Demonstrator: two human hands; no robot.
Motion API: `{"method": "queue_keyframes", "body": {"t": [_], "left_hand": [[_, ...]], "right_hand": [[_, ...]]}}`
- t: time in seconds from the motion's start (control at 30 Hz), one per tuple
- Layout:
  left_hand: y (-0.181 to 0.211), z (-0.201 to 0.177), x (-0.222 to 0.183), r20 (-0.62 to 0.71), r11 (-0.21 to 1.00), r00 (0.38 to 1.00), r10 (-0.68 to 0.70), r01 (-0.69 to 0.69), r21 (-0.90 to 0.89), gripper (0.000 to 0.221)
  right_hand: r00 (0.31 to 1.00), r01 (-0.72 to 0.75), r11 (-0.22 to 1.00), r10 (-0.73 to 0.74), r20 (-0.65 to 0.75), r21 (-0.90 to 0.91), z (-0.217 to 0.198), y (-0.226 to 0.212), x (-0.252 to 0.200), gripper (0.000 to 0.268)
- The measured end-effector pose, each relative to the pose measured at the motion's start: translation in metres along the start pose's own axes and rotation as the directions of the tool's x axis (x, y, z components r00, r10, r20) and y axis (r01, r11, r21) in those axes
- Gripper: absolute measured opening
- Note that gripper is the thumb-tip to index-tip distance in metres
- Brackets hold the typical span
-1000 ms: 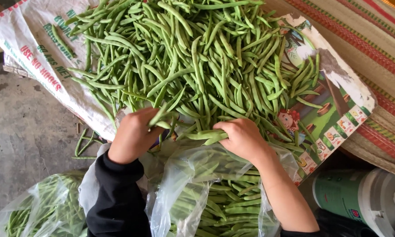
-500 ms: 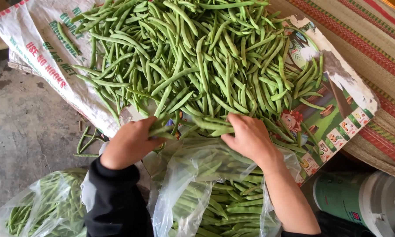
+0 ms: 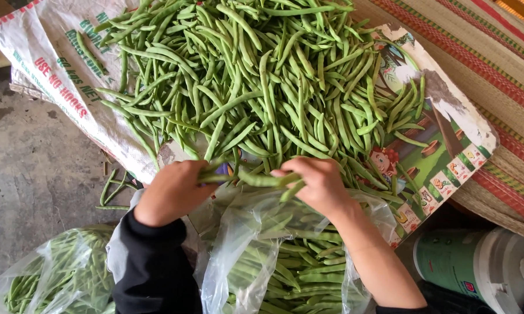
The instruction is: The person sorts green beans from a large pile on a table into a clear plastic bag. They repeatedly pick handfuls of beans, place them into the bag, and occasionally press down to compact the contents.
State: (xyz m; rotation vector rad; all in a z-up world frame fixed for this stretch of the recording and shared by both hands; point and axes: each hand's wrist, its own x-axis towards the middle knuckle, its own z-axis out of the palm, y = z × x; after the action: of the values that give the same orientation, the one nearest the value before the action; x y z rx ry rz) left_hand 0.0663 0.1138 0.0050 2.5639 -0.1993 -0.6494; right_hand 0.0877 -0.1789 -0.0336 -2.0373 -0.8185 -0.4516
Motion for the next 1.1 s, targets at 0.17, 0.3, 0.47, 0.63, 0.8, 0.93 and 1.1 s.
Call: {"method": "queue_keyframes", "body": {"t": [0.17, 0.3, 0.47, 0.63, 0.8, 0.93, 1.1], "left_hand": [[-0.013, -0.021, -0.015, -0.395, 0.858, 0.910, 0.125, -0.299, -0.417, 0.040], [-0.035, -0.008, -0.004, -0.506, 0.751, 0.856, 0.106, -0.403, -0.523, 0.031], [-0.003, -0.025, -0.004, -0.671, 0.423, 0.718, 0.183, -0.674, -0.606, 0.020], [-0.012, 0.001, 0.019, -0.703, 0.197, 0.710, -0.039, -0.684, -0.702, 0.014], [0.003, -0.001, 0.019, -0.630, 0.053, 0.743, -0.226, -0.636, -0.770, 0.021], [0.009, 0.002, 0.019, -0.645, 0.067, 0.743, -0.179, -0.645, -0.761, 0.020], [0.038, 0.005, -0.018, -0.692, 0.427, 0.720, -0.042, -0.614, -0.664, 0.012]], "right_hand": [[0.875, 0.047, 0.968, 0.079, 0.477, -0.247, 0.012, -0.025, 0.011, 0.048], [0.787, 0.031, 0.951, 0.167, 0.594, -0.309, 0.023, -0.029, 0.018, 0.059], [0.696, -0.105, 0.881, 0.396, 0.599, -0.460, 0.026, -0.034, 0.021, 0.052], [0.728, -0.061, 0.859, 0.387, 0.565, -0.509, 0.040, 0.005, -0.005, 0.044], [0.938, 0.017, 0.909, 0.130, 0.321, -0.416, 0.037, 0.002, -0.005, 0.047], [0.999, 0.006, 0.990, -0.012, -0.042, -0.143, 0.023, 0.002, 0.005, 0.035], [0.938, 0.023, 0.986, 0.035, -0.344, 0.164, -0.022, -0.011, 0.018, 0.014]]}}
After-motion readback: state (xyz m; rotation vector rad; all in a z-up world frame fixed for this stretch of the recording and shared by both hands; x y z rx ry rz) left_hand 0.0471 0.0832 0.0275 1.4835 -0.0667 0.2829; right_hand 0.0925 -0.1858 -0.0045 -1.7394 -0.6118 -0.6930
